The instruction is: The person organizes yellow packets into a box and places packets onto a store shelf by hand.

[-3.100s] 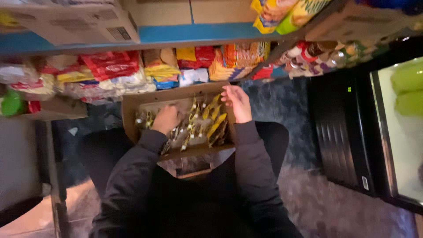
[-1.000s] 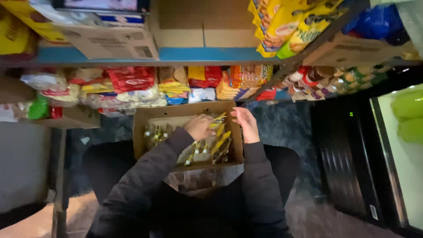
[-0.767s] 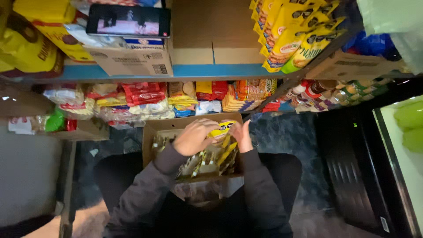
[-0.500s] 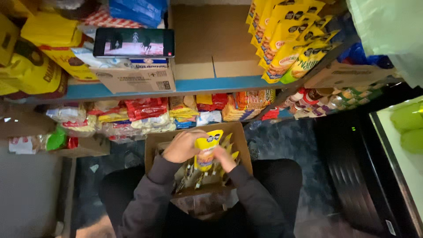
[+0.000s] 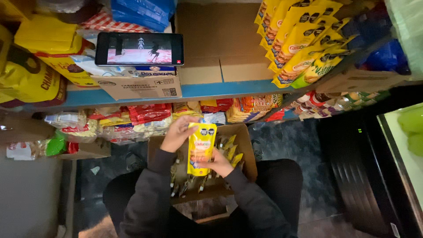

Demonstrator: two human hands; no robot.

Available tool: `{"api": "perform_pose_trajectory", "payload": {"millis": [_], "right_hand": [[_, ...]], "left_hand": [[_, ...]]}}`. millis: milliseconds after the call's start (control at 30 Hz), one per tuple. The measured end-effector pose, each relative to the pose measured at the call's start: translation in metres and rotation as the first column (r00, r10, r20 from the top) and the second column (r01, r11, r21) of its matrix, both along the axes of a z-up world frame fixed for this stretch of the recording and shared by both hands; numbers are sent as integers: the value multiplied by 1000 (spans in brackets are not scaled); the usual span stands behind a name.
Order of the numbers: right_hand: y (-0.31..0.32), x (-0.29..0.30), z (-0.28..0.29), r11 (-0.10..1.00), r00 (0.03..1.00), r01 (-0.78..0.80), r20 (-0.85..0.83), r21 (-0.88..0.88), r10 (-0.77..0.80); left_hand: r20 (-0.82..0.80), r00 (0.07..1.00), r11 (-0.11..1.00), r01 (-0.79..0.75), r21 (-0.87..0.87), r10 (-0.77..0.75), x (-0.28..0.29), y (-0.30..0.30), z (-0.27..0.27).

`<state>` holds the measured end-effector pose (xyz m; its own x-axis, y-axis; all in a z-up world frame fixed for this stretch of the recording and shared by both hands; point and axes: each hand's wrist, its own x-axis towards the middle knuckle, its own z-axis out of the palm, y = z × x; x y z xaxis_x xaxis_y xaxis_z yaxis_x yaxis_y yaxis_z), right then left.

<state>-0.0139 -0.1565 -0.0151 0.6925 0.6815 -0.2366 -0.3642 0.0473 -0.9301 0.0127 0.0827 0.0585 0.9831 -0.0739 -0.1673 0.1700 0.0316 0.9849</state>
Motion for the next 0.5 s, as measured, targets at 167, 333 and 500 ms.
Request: {"api": "perform_pose_trajectory", "payload": {"millis": [167,333,500], "right_hand": [[8,5,63,980,979,197,56,-27,-196],[-4,24,43,945,945,325,20,40,-326],[-12,32,73,888,889,458,-40,46,-456]], "left_hand": [[169,915,884,-285,-371,366,-2,-21,-23],[190,906,863,-271,-427,379,-14,-43,-29],[265,918,928,-210,-309,296,-27,-65,-17]]}}
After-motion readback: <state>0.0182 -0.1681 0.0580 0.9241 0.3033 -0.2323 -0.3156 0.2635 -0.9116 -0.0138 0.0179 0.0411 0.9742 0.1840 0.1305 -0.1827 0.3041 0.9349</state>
